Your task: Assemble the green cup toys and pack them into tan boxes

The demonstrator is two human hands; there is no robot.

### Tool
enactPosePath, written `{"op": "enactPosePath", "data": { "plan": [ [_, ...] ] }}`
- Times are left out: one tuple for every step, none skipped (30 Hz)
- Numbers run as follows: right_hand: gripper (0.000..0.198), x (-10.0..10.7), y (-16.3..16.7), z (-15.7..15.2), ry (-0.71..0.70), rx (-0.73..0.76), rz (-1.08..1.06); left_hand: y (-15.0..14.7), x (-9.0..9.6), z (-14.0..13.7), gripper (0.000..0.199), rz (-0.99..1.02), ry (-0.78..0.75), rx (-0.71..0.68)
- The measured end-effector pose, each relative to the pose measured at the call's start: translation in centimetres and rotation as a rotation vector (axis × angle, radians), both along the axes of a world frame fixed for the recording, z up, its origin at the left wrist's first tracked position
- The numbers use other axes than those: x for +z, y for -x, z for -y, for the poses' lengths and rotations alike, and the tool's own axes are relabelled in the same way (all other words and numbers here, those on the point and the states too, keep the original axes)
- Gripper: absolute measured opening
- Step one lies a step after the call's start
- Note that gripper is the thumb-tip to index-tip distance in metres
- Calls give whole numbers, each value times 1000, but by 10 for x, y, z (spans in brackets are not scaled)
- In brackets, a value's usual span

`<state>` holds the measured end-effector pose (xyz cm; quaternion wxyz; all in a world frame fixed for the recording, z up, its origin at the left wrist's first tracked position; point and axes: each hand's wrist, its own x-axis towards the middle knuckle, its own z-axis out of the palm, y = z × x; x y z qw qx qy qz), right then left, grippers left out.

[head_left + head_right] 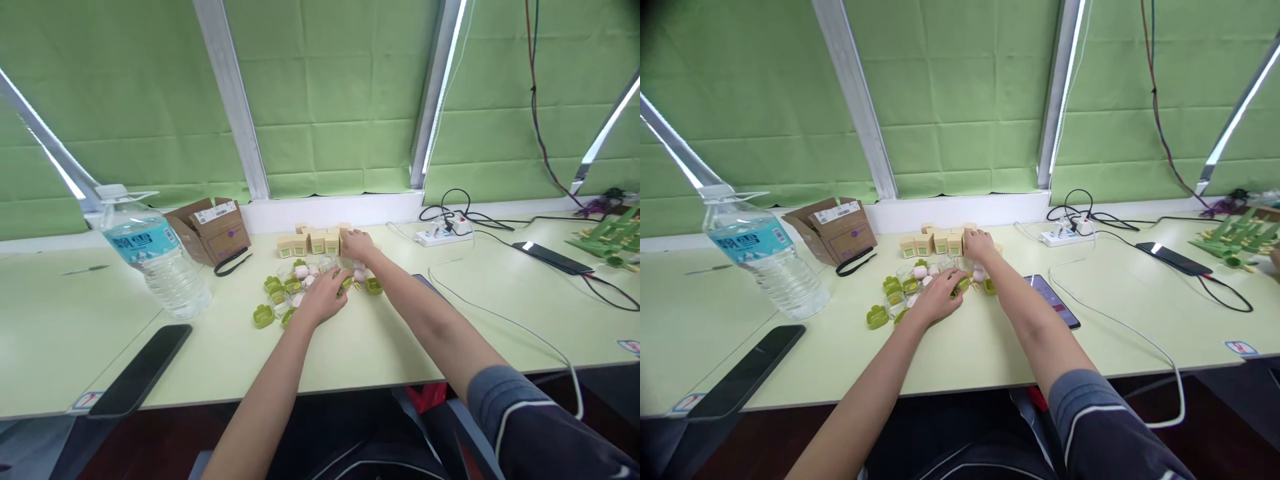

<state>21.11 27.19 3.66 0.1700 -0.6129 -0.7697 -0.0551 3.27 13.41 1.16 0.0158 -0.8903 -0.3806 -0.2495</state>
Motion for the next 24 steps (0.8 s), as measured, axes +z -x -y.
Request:
{"op": "enactPosePath", "data": {
  "plan": [
    [42, 0, 1, -1, 4, 3, 7, 0, 0, -1, 46, -10, -7, 7],
    [41, 0, 1, -1, 6, 5, 12, 0, 0, -2, 46, -15, -12, 15],
    [41, 2, 1, -2, 4, 6, 13, 0, 0, -2, 46, -18, -16, 22],
    [42, 4, 0, -2, 0, 8, 11, 0, -1, -2, 45, -18, -20, 27],
    [43, 7, -1, -2, -6, 10, 6, 0, -2, -1, 44, -18, -24, 30],
    [44, 10, -2, -1, -13, 13, 4, 0, -2, -1, 43, -14, -28, 32],
    [45, 14, -4, 1, -28, 19, -11, -1, -3, 0, 42, -9, -31, 33],
    [48, 17, -6, 3, -53, 31, -51, -1, -3, 1, 41, -2, -31, 33],
    [51, 20, -8, 8, -88, 49, -113, -1, -3, 2, 40, 10, -29, 31],
    [54, 22, -10, 13, -141, 77, -225, -2, -3, 3, 41, 28, -25, 26],
    [58, 23, -11, 21, -199, 119, -362, -2, -2, 4, 43, 53, -18, 18],
    [59, 23, -12, 30, -246, 149, -490, -3, -2, 5, 45, 84, -9, 8],
    [59, 22, -13, 41, -266, 184, -590, -3, -1, 7, 48, 120, 1, -1],
    [59, 21, -12, 52, -262, 217, -677, -4, 0, 9, 51, 159, 15, -9],
    [59, 19, -12, 64, -263, 236, -758, -5, 0, 10, 52, 198, 31, -15],
    [59, 16, -11, 75, -273, 249, -816, -5, 1, 12, 52, 236, 46, -18],
    [61, 12, -10, 85, -294, 256, -856, -5, 1, 13, 51, 268, 62, -21],
    [64, 9, -9, 95, -318, 252, -911, -6, 2, 15, 50, 298, 75, -21],
    [69, 5, -9, 103, -326, 244, -973, -5, 2, 16, 49, 324, 86, -21],
    [74, 1, -9, 109, -325, 235, -1021, -5, 2, 17, 50, 349, 93, -20],
    [77, -2, -9, 114, -329, 224, -1046, -5, 3, 18, 52, 370, 98, -20],
    [79, -5, -9, 119, -333, 213, -1052, -4, 3, 20, 55, 389, 98, -26],
    [78, -7, -10, 122, -335, 202, -1042, -4, 4, 21, 56, 409, 94, -41],
    [76, -8, -10, 124, -335, 191, -1024, -3, 4, 21, 57, 433, 84, -62]
  ]
}}
